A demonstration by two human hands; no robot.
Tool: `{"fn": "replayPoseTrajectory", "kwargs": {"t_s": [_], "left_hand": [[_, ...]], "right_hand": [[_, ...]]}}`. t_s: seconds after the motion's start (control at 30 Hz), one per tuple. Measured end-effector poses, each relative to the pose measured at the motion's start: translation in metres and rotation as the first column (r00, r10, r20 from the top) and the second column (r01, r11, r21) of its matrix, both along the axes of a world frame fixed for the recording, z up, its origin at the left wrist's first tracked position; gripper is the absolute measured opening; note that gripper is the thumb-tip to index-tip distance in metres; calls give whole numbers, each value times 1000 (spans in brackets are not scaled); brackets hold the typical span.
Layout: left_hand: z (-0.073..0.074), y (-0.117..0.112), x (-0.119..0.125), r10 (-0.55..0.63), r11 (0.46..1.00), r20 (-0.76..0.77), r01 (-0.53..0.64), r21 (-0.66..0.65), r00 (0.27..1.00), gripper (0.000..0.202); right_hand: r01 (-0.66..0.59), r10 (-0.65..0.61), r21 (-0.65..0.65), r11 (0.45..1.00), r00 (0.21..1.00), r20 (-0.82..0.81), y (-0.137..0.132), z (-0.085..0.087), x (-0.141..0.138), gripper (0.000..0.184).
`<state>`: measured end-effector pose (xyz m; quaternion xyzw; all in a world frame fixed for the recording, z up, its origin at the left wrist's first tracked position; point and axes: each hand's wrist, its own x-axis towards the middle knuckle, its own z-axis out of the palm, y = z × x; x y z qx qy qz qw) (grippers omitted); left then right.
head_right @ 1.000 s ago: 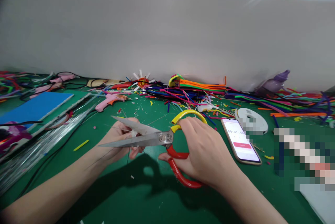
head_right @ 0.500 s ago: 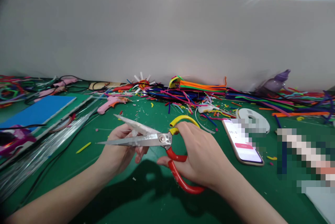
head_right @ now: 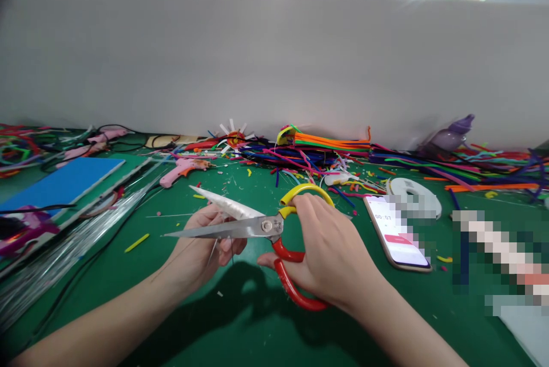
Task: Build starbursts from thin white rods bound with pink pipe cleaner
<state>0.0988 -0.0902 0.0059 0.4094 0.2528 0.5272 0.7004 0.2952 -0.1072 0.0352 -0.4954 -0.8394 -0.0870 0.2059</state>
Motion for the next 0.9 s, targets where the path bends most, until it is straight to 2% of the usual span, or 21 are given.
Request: {"fn": "replayPoseTrajectory", "kwargs": {"t_s": [0.27,0.37,0.6,0.73,0.9], "left_hand": [[-9,1,-5,-25,996,-53,30,86,998,33],[-10,0,-6,-5,997,-83,11,72,997,29],[-8,-1,-7,55,992,-117,-41,122,992,21],[-2,-1,-7,107,979,-102,-86,185,989,21],[3,-3,-7,144,972,-124,-117,202,982,19]], "right_hand": [[-9,9,8,1000,1000,14,-1,0,0,55],[-23,23,11,1000,1000,14,-1,0,0,55],[-39,39,31,999,999,11,-2,2,-1,52],[-56,56,23,998,998,8,-3,3,0,53],[-79,79,13,997,997,0,-2,5,-1,55]]}}
